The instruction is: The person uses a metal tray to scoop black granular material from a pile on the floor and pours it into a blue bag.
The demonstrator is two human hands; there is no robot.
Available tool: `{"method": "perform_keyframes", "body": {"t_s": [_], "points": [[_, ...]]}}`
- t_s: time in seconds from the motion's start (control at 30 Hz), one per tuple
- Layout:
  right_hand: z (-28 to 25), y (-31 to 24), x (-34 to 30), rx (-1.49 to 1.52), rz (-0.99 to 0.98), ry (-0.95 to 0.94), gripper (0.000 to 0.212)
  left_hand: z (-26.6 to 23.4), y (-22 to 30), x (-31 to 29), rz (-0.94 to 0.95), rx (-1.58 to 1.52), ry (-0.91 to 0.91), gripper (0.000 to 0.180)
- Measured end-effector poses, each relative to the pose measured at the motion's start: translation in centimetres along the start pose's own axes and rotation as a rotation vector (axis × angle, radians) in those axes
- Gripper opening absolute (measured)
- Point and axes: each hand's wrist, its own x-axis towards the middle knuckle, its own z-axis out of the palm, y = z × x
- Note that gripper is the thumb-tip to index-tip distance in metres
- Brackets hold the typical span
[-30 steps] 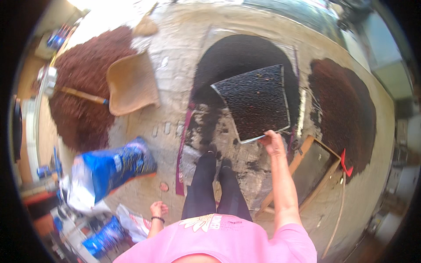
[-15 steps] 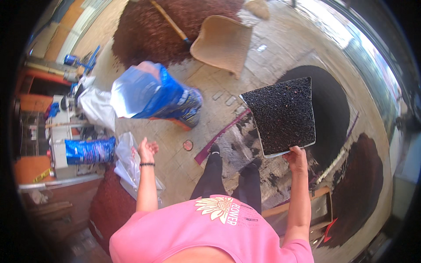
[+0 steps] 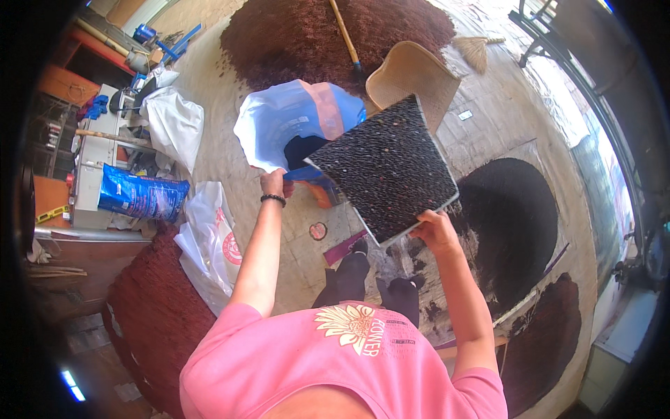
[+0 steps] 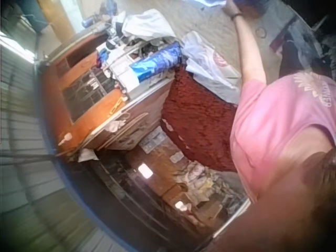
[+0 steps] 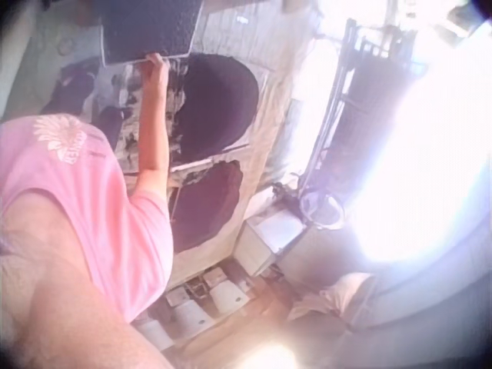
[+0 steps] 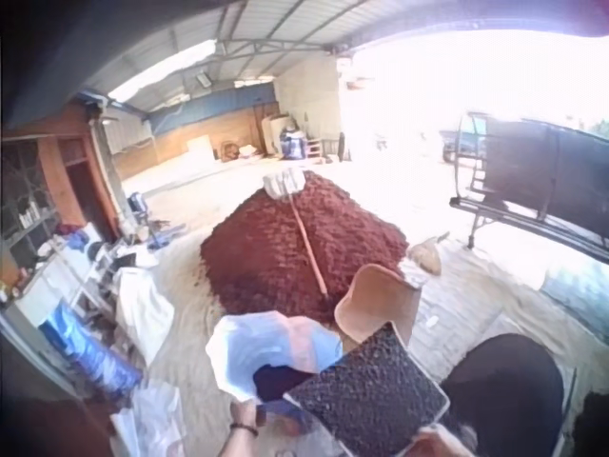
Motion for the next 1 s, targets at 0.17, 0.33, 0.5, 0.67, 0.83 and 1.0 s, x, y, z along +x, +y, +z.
{"method": "perform_keyframes", "body": {"t_s": [0.17,0.33,0.5,0.67,0.83,1.0], "points": [[5.1,0.1,3.1,-0.085,0.111,-0.040,0.016,-0.2,-2.2,-0.6,0.126,0.033,-0.069,0.010],[9.1,0.0,6.6,-0.253,0.243,-0.039,0.010,-1.0,-4.0,-1.4,0.272,-0.184,-0.061,0.013],[12.6,-1.5,10.8,-0.460,0.284,0.135,0.017,-1.4,-3.0,-3.9,0.231,-0.200,-0.064,0.015],[16.6,-3.6,14.2,-0.807,0.192,0.191,0.031,-0.7,-4.3,-3.3,0.182,-0.158,-0.047,0.016],[20.1,-6.0,15.3,-1.093,0.050,0.262,0.046,-0.3,-3.6,-4.1,0.234,-0.136,0.020,0.008],[22.2,-6.9,12.7,-1.441,-0.204,0.300,0.046,-0.9,-2.9,-3.4,0.276,-0.021,0.032,0.011]]}}
